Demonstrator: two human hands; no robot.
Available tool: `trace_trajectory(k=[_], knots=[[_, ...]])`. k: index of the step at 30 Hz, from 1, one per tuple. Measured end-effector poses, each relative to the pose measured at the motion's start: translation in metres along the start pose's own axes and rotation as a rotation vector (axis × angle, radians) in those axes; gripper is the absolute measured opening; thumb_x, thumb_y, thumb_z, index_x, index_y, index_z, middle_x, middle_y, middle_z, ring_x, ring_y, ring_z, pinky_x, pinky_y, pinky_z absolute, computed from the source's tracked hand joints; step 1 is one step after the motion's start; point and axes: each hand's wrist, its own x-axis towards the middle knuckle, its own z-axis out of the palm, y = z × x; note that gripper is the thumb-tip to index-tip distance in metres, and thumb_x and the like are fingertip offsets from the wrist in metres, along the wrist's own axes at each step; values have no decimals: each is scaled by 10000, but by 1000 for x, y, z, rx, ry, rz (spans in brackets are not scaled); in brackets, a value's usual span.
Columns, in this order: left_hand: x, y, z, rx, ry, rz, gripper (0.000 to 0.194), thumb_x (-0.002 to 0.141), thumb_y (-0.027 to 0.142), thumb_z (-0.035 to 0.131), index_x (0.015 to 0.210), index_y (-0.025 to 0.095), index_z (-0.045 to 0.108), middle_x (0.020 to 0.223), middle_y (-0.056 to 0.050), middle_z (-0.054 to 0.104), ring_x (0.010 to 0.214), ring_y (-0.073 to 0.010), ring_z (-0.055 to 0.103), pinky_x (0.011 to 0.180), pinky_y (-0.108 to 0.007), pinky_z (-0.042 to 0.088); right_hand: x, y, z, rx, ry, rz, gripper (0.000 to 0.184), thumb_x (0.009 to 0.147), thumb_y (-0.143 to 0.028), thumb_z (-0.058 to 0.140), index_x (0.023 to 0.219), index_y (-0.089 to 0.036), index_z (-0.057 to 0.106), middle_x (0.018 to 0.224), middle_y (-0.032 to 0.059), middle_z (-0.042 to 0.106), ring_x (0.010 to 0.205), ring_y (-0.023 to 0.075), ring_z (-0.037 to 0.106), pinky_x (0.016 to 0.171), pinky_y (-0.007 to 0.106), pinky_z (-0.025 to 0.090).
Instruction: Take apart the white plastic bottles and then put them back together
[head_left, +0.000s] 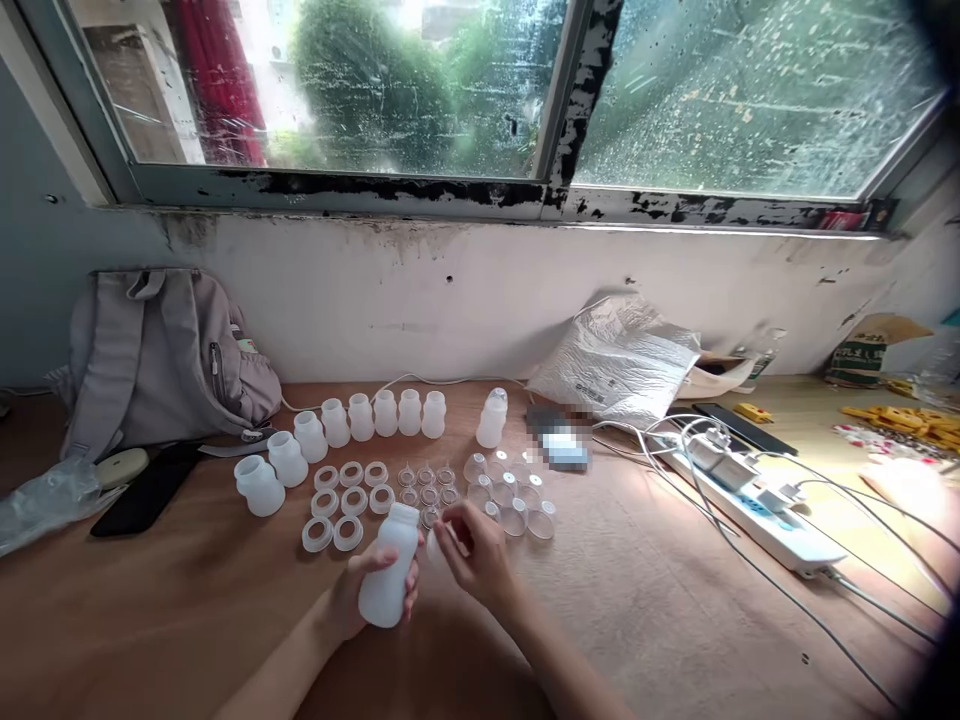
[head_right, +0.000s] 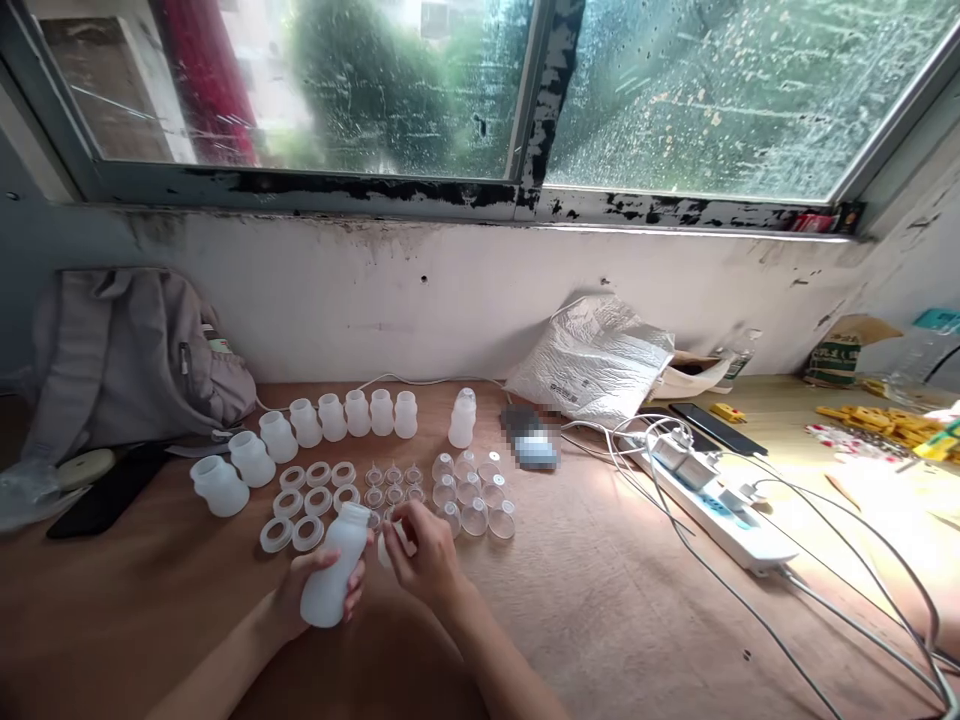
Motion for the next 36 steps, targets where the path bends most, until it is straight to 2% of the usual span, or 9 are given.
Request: trace_trajectory(k=[4, 7, 13, 16, 21, 25, 27, 30, 36], knots=[[2, 8, 9, 63, 273, 179, 358, 751, 340, 500, 1048, 141, 478, 711, -32, 531, 588, -116, 518, 545, -238, 401, -7, 6, 12, -118, -183, -92, 33, 748, -200, 474, 724, -191, 496, 584, -30, 437, 501, 89, 376, 499, 214, 292], [4, 12, 12, 199, 379, 265, 352, 729, 338, 545, 1016, 139, 500, 714, -24, 533, 608, -121, 510, 572, -243, 394, -10, 10, 19, -165, -259, -125, 48, 747, -181, 455, 767, -189, 498, 599, -30, 460, 510, 87, 397, 508, 208, 313], [6, 12, 10, 738, 538, 524, 440, 568, 268, 705, 949, 193, 498, 816, -9, 549, 736, -161, 515, 664, -261, 400, -11, 9, 16, -90, -113, -117, 268, 782, -235, 459, 1046, -189, 463, 721, 12, 514, 544, 104, 449, 525, 229, 384], [5, 8, 8, 972, 532, 546, 447, 581, 273, 697, 983, 217, 510, 930, -37, 567, 854, -211, 522, 762, -315, 398, -13, 5, 12, -91, -85, -159, 384, 780, -254, 481, 1158, -218, 426, 799, 35, 537, 574, 116, 479, 548, 248, 409], [5, -2, -2, 1116, 519, 581, 567, 621, 306, 669, 1137, 247, 441, 1158, -67, 482, 1094, -259, 417, 935, -401, 296, -6, -1, 0, -154, -113, -148, 136, 805, -265, 464, 880, -220, 568, 728, 27, 524, 539, 109, 478, 499, 231, 377], [8, -5, -11, 1214, 555, 607, 761, 583, 348, 695, 1239, 252, 322, 1255, -90, 383, 1181, -277, 314, 977, -436, 225, 25, 1, -25, -287, 53, -103, 153, 816, -314, 452, 842, -210, 561, 737, 31, 537, 517, 105, 461, 496, 230, 357], [8, -4, -11, 1304, 512, 574, 722, 586, 370, 686, 1222, 270, 359, 1215, -82, 429, 1147, -284, 347, 972, -452, 210, 50, 7, -38, -455, 103, -58, 193, 826, -340, 430, 837, -196, 558, 776, 41, 553, 535, 107, 476, 538, 238, 358], [7, -2, -6, 1445, 419, 497, 550, 596, 405, 665, 1105, 286, 496, 1107, -68, 505, 1058, -291, 407, 943, -454, 222, 87, 22, -51, -689, 60, 36, 206, 844, -305, 401, 843, -184, 566, 816, 55, 571, 591, 123, 511, 549, 233, 332], [4, -4, 2, 1541, 395, 360, 350, 644, 398, 606, 964, 259, 580, 1020, -70, 527, 991, -281, 419, 898, -442, 241, 136, 50, -41, -922, -87, 207, 179, 845, -234, 412, 851, -153, 571, 824, 87, 588, 678, 146, 539, 551, 231, 296]])
